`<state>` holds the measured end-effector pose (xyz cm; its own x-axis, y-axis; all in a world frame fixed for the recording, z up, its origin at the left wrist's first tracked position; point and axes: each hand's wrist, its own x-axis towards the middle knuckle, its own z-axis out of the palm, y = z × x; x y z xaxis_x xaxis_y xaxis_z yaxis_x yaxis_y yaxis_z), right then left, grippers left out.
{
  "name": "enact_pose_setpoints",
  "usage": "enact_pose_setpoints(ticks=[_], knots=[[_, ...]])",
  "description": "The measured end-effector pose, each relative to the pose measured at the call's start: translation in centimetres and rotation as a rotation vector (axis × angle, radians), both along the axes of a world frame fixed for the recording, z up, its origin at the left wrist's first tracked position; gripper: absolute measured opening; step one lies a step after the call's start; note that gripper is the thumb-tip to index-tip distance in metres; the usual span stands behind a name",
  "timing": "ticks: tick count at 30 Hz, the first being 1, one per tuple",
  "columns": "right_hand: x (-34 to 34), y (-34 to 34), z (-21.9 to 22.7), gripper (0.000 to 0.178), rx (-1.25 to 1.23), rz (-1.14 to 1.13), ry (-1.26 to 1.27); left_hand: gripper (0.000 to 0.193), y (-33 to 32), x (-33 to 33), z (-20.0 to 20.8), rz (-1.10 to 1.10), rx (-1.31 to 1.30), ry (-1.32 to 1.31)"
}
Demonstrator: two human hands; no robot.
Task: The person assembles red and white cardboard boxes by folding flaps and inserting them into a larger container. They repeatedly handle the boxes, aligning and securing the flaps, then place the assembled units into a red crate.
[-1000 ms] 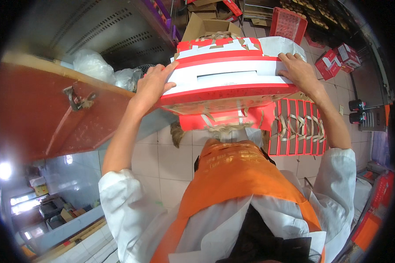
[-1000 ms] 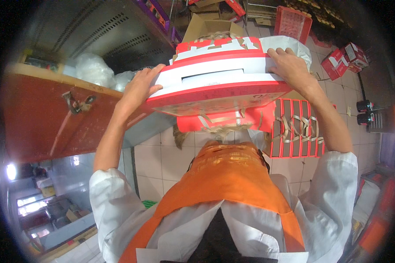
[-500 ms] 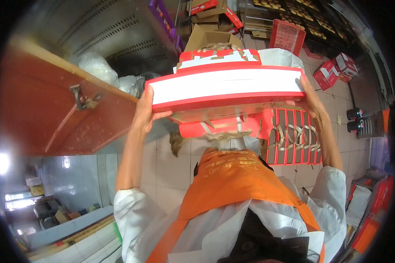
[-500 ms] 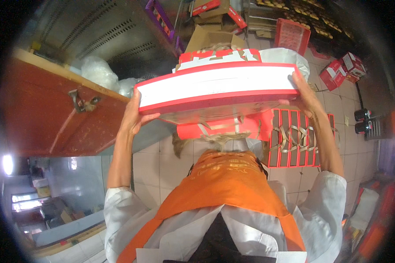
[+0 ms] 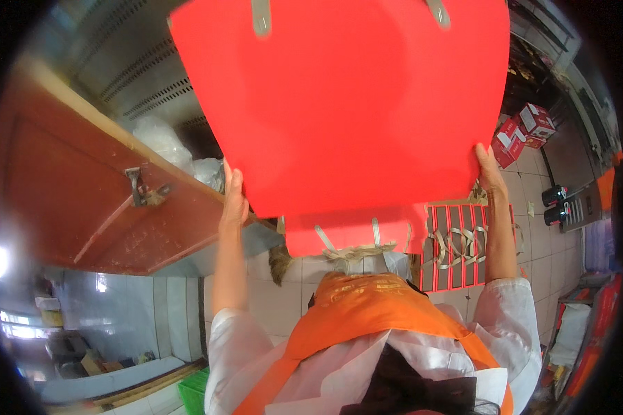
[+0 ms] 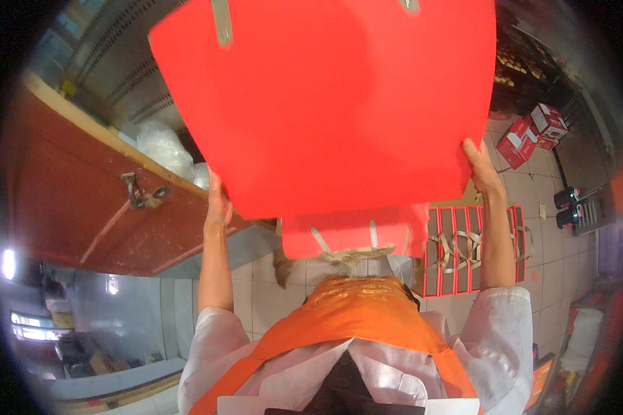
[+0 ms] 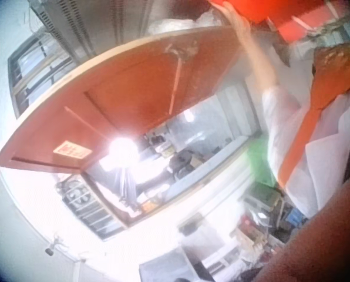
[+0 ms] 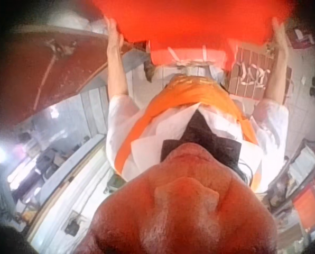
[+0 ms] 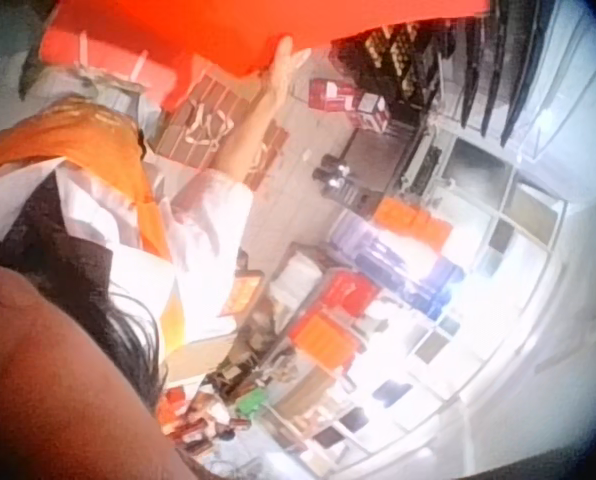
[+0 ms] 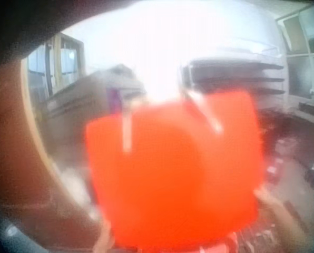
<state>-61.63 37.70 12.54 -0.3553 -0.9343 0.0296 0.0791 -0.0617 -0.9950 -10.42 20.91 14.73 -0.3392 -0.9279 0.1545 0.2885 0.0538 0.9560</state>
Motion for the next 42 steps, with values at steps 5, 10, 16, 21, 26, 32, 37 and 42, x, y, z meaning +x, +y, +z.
enact_pose_setpoints(ticks=[5,10,16,21,26,32,37,42], knots=[[1.7,-1.2,-0.4,0.093,-0.085,0.045,0.144,0.088,-1.4,-0.3,-2.2,0.029,-0.115,0.082],[4.7,-0.2,-1.1,0.095,-0.116,0.097,0.174,0.064,1.7,-1.3,-3.5,0.261,-0.308,-0.247],[5.9,0.9,-0.5,0.083,-0.07,0.047,0.283,0.028,7.5,-5.6,0.8,0.494,-1.184,-0.745],[6.6,2.3,-0.5,0.076,-0.016,-0.028,0.345,0.027,9.2,-10.1,2.1,-0.232,-0.809,-1.386],[9.2,3.7,1.1,0.06,-0.108,-0.488,0.922,0.05,7.2,-10.3,-0.4,-0.562,-0.288,-1.108],[19.0,5.1,1.3,0.038,-0.299,0.287,1.346,0.058,6.5,-10.5,-5.5,-0.943,0.315,-0.968],[20.6,3.7,-2.4,0.037,-0.302,0.199,1.563,0.037,8.4,-10.3,-5.1,-0.533,-0.324,-1.127],[19.4,2.5,-3.4,0.039,-0.314,0.299,1.521,0.015,10.3,-11.2,-1.1,0.063,-1.216,-1.034]])
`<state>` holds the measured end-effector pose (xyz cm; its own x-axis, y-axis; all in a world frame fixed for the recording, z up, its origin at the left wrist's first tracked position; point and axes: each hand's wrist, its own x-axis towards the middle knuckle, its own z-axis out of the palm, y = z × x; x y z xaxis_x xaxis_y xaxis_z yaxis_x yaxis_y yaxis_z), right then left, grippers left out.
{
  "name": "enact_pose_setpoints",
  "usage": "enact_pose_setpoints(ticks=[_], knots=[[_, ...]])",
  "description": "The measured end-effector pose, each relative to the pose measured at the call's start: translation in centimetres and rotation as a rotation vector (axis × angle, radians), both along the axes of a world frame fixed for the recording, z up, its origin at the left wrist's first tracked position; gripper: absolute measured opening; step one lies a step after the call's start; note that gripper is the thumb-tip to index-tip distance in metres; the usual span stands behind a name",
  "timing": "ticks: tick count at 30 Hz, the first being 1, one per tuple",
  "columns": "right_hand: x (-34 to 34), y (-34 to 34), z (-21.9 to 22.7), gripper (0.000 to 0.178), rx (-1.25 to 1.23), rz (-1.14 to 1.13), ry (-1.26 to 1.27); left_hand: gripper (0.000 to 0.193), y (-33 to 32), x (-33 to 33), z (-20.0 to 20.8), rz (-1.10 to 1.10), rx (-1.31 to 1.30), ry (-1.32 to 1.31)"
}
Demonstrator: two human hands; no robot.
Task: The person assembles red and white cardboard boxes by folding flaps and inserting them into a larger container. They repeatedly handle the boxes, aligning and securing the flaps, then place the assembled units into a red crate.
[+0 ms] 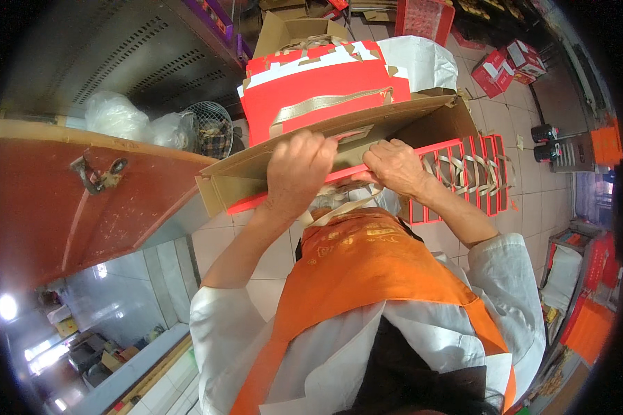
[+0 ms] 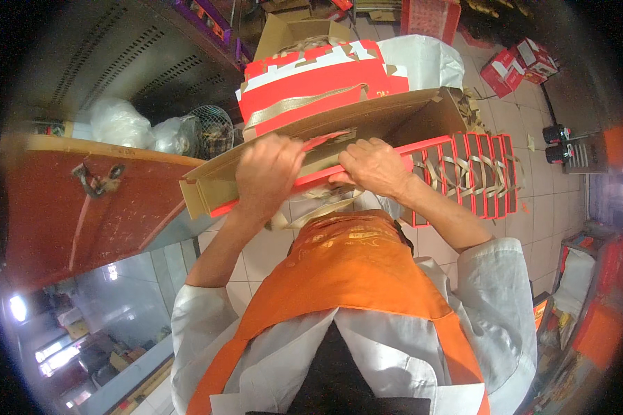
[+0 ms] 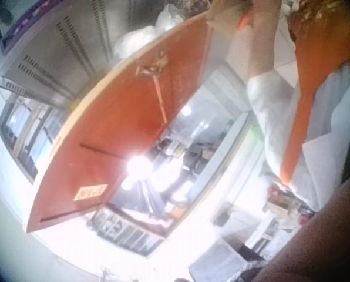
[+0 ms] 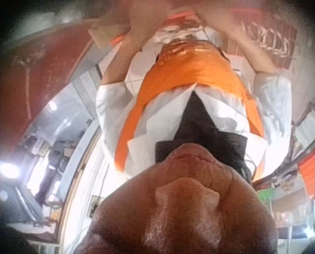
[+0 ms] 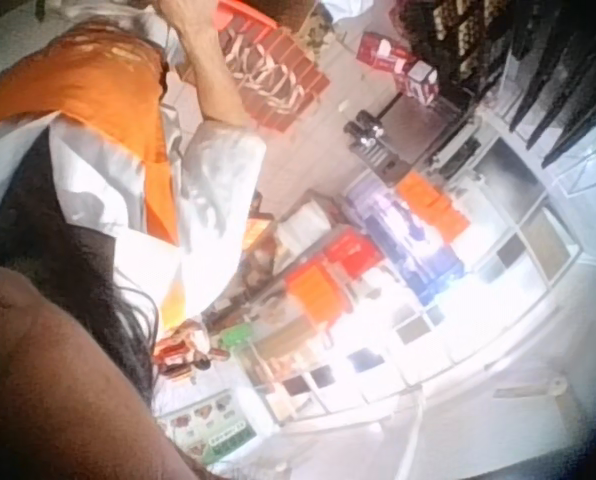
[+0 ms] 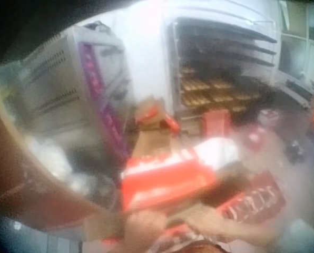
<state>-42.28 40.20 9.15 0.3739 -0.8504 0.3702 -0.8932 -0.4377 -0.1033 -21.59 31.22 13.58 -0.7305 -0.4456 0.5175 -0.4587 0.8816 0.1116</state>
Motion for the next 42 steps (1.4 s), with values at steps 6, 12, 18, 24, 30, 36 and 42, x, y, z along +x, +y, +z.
enact_pose_setpoints(ticks=[6,12,18,24,30,36,42], knots=[[0.5,-0.8,1.0,0.039,-0.029,-0.008,0.015,0.014,-3.1,-1.2,-0.2,0.004,-0.184,-0.071],[0.4,-0.7,0.7,0.038,-0.036,-0.04,-0.014,0.04,-1.1,0.1,-1.0,-0.159,0.158,-0.16],[0.6,-0.6,0.4,0.038,-0.077,0.01,-0.021,0.05,-4.8,-0.1,0.2,-0.396,0.97,-0.252],[0.0,0.1,0.0,0.03,-0.201,0.052,-0.1,0.054,-5.7,-1.9,-1.0,-0.122,0.967,-0.403],[-0.5,0.2,0.2,0.022,-0.242,0.182,-0.314,0.018,-2.8,-3.5,-4.3,0.166,0.247,-0.3],[-6.2,1.8,4.7,0.021,-0.431,0.14,-0.382,0.006,-2.6,-3.1,-5.5,0.113,0.167,-0.096],[-15.4,1.0,3.7,0.049,0.529,-0.425,-1.387,0.012,-2.9,-3.1,-5.7,0.125,0.268,-0.174]])
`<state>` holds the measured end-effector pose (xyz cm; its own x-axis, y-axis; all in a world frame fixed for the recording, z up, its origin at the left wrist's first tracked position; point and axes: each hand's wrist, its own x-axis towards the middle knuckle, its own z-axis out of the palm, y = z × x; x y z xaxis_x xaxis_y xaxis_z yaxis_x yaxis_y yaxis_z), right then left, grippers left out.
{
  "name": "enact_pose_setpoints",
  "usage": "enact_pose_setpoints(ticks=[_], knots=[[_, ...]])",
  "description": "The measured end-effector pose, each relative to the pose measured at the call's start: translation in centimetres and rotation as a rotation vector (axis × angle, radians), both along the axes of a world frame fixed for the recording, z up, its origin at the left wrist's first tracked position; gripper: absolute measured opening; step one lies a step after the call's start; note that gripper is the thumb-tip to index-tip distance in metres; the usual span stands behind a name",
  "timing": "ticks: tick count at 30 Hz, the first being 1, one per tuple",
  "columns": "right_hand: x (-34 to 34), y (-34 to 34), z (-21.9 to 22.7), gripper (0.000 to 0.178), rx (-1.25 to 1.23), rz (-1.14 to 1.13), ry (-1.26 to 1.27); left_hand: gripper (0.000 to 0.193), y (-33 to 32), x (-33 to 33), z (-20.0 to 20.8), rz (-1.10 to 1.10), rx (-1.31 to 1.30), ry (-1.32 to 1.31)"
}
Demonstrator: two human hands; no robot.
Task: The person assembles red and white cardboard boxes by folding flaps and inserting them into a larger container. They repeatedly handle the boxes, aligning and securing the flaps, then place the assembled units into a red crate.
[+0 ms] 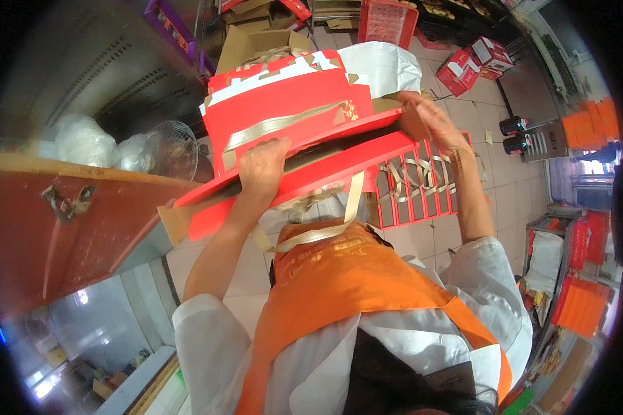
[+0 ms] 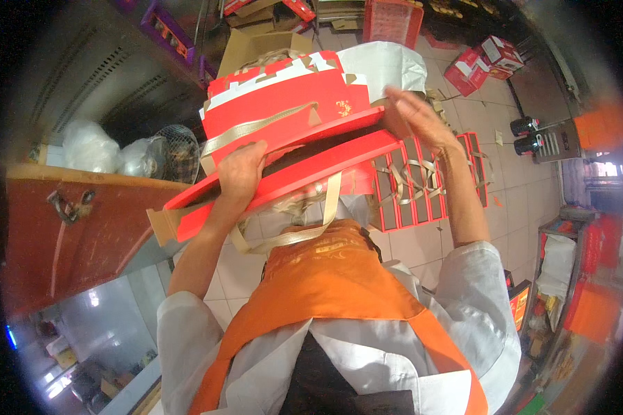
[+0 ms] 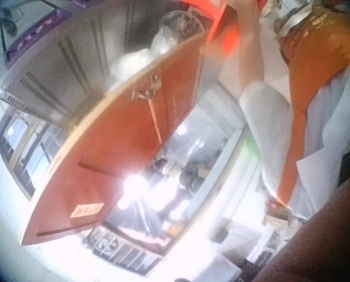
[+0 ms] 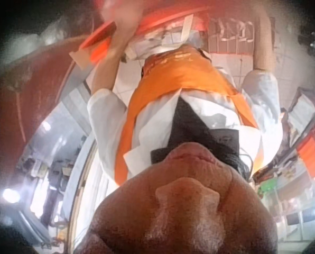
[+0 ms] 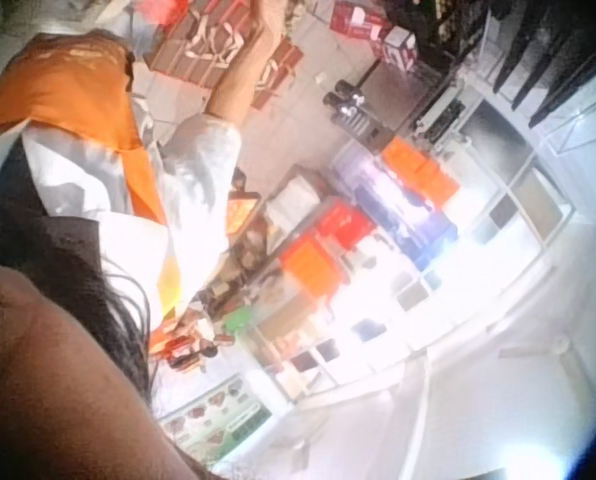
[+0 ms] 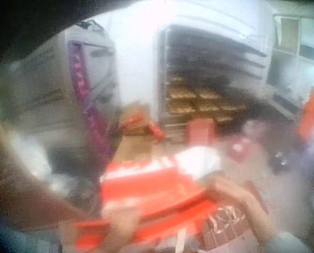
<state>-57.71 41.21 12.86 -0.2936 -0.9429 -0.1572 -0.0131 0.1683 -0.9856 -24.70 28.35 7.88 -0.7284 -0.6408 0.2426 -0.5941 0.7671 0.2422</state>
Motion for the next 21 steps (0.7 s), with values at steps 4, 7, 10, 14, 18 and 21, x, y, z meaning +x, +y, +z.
enact_pose_setpoints(ticks=[4,7,10,14,18,21], knots=[[0.0,-1.4,-1.7,0.066,0.13,0.304,-0.057,0.01,-0.5,0.1,-0.1,0.038,-0.02,-0.008],[0.2,-2.2,-1.2,0.06,0.298,0.31,0.146,0.009,-0.7,0.2,0.0,0.047,-0.019,-0.019],[-0.1,-2.8,-1.1,0.055,0.459,0.373,0.351,0.008,-0.7,0.3,0.0,0.046,-0.017,-0.021],[0.7,-3.7,-3.0,0.029,0.187,0.296,1.035,0.008,-0.9,0.3,0.1,0.027,0.006,0.023],[1.9,-4.5,-3.2,0.03,0.294,0.139,1.154,0.005,-1.6,0.4,0.4,0.029,-0.035,-0.035],[2.0,-4.2,-1.0,0.042,0.382,0.185,0.708,0.007,-1.9,0.7,0.8,0.057,-0.058,-0.07]])
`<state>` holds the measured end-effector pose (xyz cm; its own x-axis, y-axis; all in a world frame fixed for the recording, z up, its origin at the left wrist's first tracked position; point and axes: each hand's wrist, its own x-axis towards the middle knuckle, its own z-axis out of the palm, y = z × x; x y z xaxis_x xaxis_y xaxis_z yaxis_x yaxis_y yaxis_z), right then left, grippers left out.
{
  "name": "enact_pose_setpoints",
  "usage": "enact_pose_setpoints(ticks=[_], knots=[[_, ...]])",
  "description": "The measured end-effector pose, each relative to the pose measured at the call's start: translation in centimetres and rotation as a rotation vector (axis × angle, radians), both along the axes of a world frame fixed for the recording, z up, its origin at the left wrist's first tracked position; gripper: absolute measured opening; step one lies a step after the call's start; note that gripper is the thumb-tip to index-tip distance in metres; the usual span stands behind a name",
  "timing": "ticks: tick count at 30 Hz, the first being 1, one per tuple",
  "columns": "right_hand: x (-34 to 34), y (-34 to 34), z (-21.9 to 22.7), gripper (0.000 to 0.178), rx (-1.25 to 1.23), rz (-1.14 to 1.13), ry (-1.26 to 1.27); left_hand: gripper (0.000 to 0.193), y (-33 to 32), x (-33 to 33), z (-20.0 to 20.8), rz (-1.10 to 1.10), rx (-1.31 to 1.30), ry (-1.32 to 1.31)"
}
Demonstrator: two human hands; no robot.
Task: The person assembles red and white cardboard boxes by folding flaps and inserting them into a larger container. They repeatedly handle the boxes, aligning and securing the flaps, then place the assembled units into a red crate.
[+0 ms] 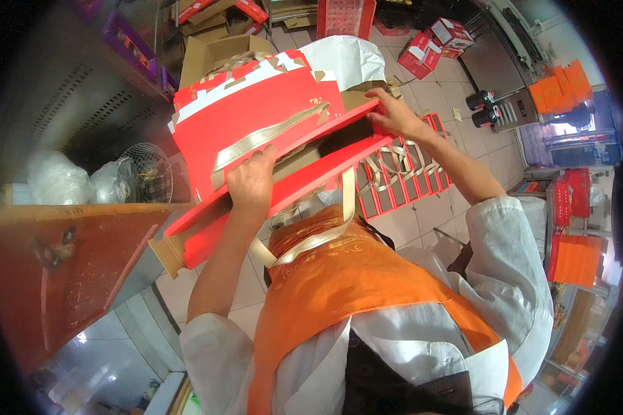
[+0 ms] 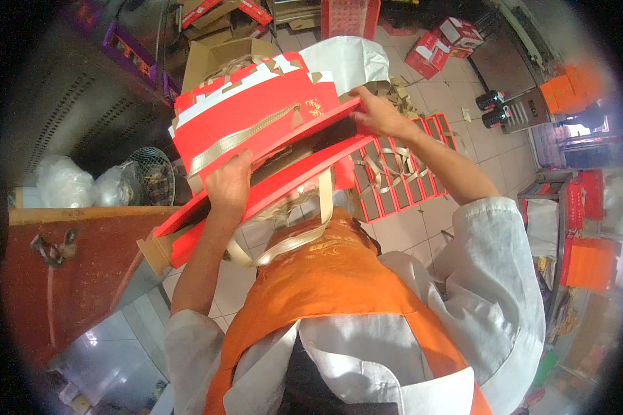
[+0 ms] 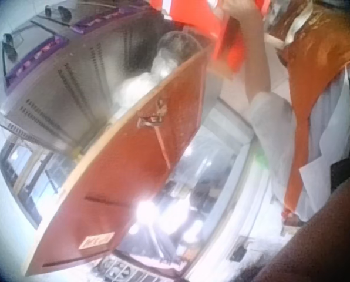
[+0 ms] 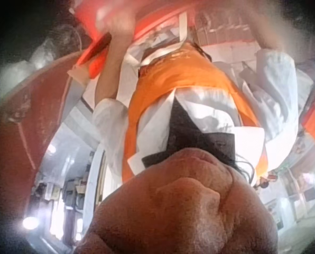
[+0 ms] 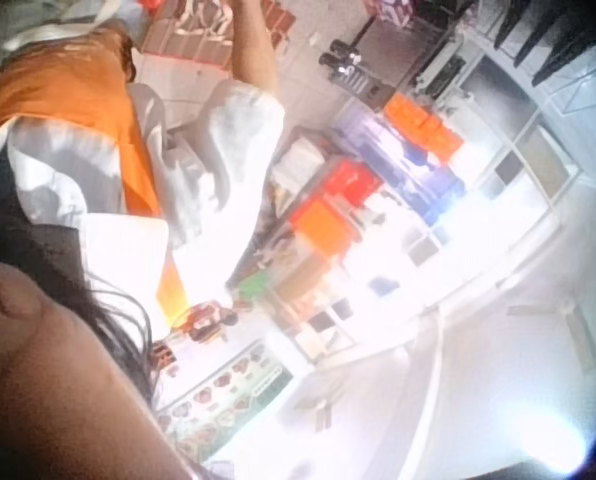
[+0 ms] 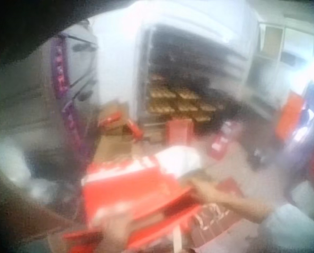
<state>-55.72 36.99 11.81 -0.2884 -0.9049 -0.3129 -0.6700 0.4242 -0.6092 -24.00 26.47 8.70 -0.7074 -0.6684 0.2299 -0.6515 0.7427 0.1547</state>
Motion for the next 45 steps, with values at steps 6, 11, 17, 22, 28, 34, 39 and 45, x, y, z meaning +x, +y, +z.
enact_pose_setpoints(ticks=[6,11,17,22,28,34,39,45], knots=[[-0.3,0.6,3.1,0.048,0.388,-0.13,-0.612,0.009,-0.1,0.6,0.4,0.014,0.071,-0.042],[1.1,-0.9,3.3,0.038,0.318,0.013,-0.408,0.01,-0.8,0.8,0.3,-0.005,-0.139,0.074],[2.4,-1.8,4.2,0.044,0.365,-0.009,-0.052,0.01,-1.8,1.2,0.4,-0.036,0.015,-0.039],[1.8,-2.7,3.7,0.046,0.366,-0.101,-0.53,0.008,-2.1,1.6,0.8,-0.027,0.045,-0.026],[2.0,-3.1,2.0,0.051,0.413,-0.098,-0.266,0.007,-2.8,1.9,1.4,-0.028,0.088,-0.044],[4.7,-4.2,4.5,0.062,-0.128,0.201,0.405,0.005,-3.7,2.5,1.8,-0.008,0.086,-0.027],[13.0,-7.4,3.7,0.053,-0.715,0.969,0.478,0.004,-4.3,3.0,1.4,-0.046,0.002,-0.025],[16.8,-11.7,-0.1,0.055,-0.534,0.804,0.616,0.037,-3.7,5.5,3.7,-0.134,0.148,0.338]])
